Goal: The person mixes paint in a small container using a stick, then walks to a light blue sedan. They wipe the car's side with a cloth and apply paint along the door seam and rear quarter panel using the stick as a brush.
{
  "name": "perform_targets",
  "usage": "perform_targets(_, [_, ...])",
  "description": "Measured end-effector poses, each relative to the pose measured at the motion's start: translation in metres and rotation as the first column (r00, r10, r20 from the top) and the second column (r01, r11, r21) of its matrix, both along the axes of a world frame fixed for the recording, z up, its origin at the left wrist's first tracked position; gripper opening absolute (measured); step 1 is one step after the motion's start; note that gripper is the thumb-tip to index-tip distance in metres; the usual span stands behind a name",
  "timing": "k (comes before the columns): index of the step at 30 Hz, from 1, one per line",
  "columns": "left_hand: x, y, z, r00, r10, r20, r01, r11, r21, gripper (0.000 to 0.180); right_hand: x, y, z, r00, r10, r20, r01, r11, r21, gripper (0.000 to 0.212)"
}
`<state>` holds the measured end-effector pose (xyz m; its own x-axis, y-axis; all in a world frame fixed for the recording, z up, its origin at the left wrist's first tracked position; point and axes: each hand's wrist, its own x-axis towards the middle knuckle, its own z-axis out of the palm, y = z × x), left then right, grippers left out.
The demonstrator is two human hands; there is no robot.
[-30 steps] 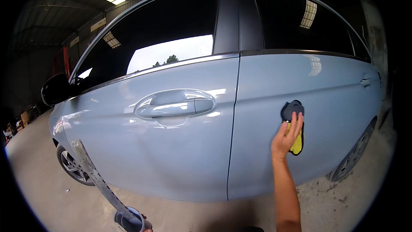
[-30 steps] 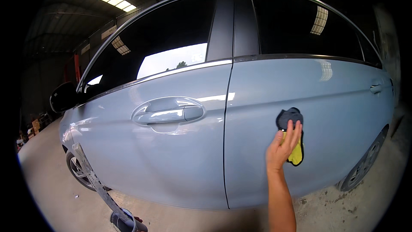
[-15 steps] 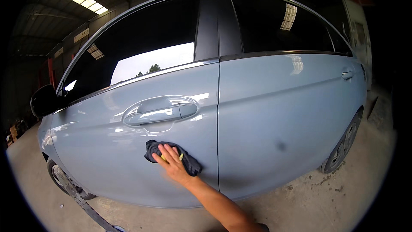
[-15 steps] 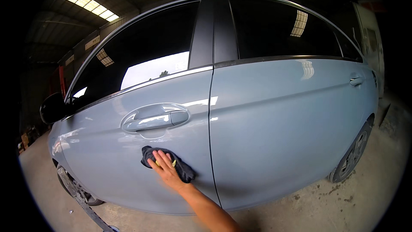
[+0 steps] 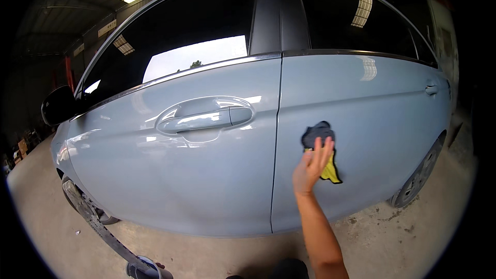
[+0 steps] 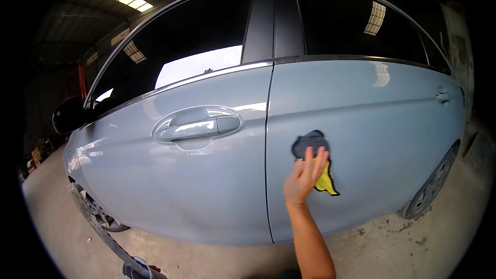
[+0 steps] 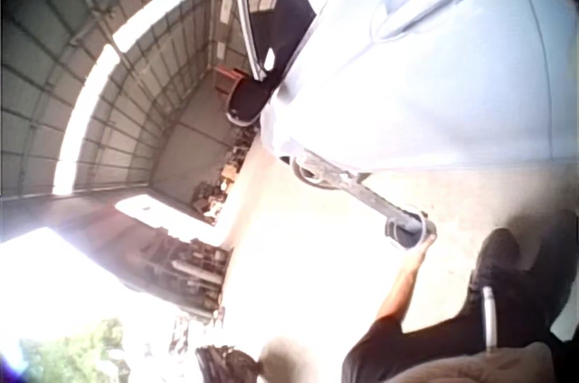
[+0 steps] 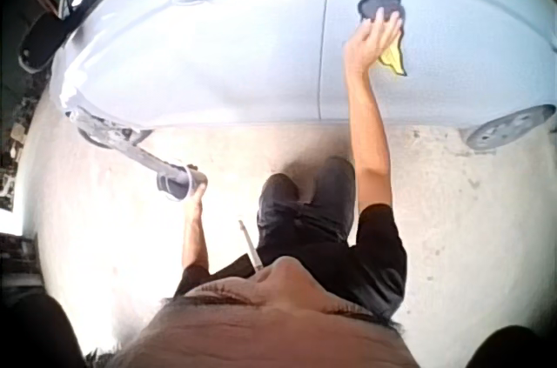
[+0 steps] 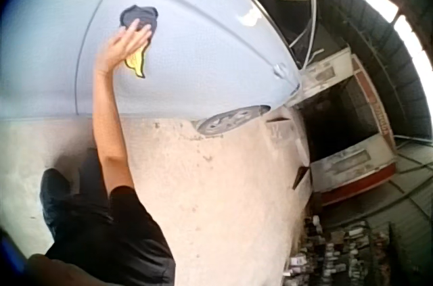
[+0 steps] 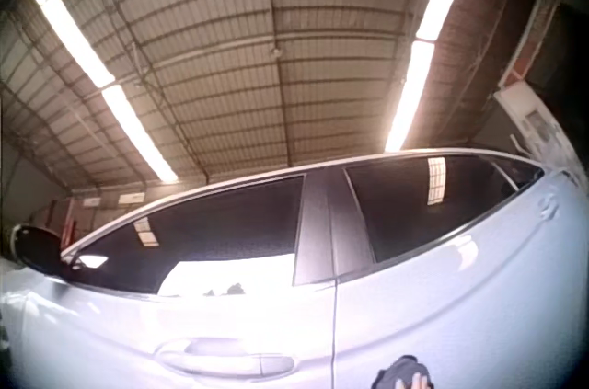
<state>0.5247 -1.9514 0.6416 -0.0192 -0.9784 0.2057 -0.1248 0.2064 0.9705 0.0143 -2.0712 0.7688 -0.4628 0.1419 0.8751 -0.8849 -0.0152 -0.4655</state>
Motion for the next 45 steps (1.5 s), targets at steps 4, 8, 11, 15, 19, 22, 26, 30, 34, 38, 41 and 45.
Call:
perform_targets(4, [0.001, -0.003, 0.006, 0.999, 0.013, 0.031, -0.014, 1.000, 0.015, 0.061, 0.124, -0.058, -0.005, 0.953, 0.212, -0.216, -0.189, 0.974, 0.125, 0.037])
perform_targets(8, [-0.009, -0.012, 0.005, 0.999, -0.022, 0.041, 0.021, 0.999, 0.025, 0.061, 0.179, -0.089, -0.049, 0.746, 0.532, -0.401, -0.412, 0.841, 0.350, 0.046])
perform_targets(11, [-0.011, -0.014, 0.006, 0.998, -0.031, 0.048, 0.030, 0.999, 0.016, 0.062, 0.166, -0.079, -0.084, 0.718, 0.531, -0.450, -0.397, 0.844, 0.362, 0.044])
perform_targets(15, [-0.012, -0.015, 0.005, 0.998, -0.035, 0.052, 0.034, 0.999, 0.015, 0.062, 0.071, -0.032, -0.109, 0.909, 0.217, -0.355, -0.142, 0.964, 0.224, 0.033])
perform_targets(19, [-0.012, -0.023, 0.005, 0.997, -0.067, 0.047, 0.069, 0.997, -0.024, 0.063, -0.059, 0.031, -0.083, 0.986, -0.129, -0.105, 0.128, 0.992, -0.010, 0.036])
perform_targets(22, [-0.014, -0.027, 0.004, 0.996, -0.082, 0.035, 0.084, 0.995, -0.051, 0.063, -0.077, 0.047, -0.026, 0.933, 0.042, 0.358, 0.086, 0.939, -0.334, 0.038])
perform_targets(26, [-0.024, -0.033, 0.005, 0.996, -0.089, 0.010, 0.090, 0.989, -0.118, 0.069, -0.018, 0.009, 0.009, 0.984, -0.066, 0.167, 0.089, 0.987, -0.131, 0.037])
perform_targets(30, [-0.009, -0.042, -0.016, 0.985, -0.017, 0.173, 0.049, 0.983, -0.180, 0.069, 0.102, -0.043, 0.034, 0.982, 0.178, -0.067, -0.168, 0.977, 0.133, 0.037])
perform_targets(34, [-0.001, -0.035, -0.026, 0.998, -0.029, 0.064, 0.031, 0.999, -0.035, 0.068, 0.163, -0.076, 0.033, 0.969, 0.227, -0.101, -0.210, 0.966, 0.150, 0.042])
perform_targets(38, [0.003, -0.030, -0.009, 0.995, -0.042, 0.092, 0.047, 0.998, -0.046, 0.068, 0.234, -0.111, 0.002, 0.745, 0.570, -0.347, -0.438, 0.810, 0.391, 0.049])
perform_targets(41, [-0.004, -0.036, -0.008, 0.996, -0.052, 0.073, 0.055, 0.998, -0.042, 0.068, 0.244, -0.134, -0.002, 0.580, 0.655, -0.484, -0.539, 0.754, 0.375, 0.055])
perform_targets(45, [-0.001, -0.034, -0.006, 0.998, -0.030, 0.060, 0.032, 0.999, -0.022, 0.068, 0.182, -0.115, 0.015, 0.593, 0.590, -0.548, -0.457, 0.807, 0.374, 0.051])
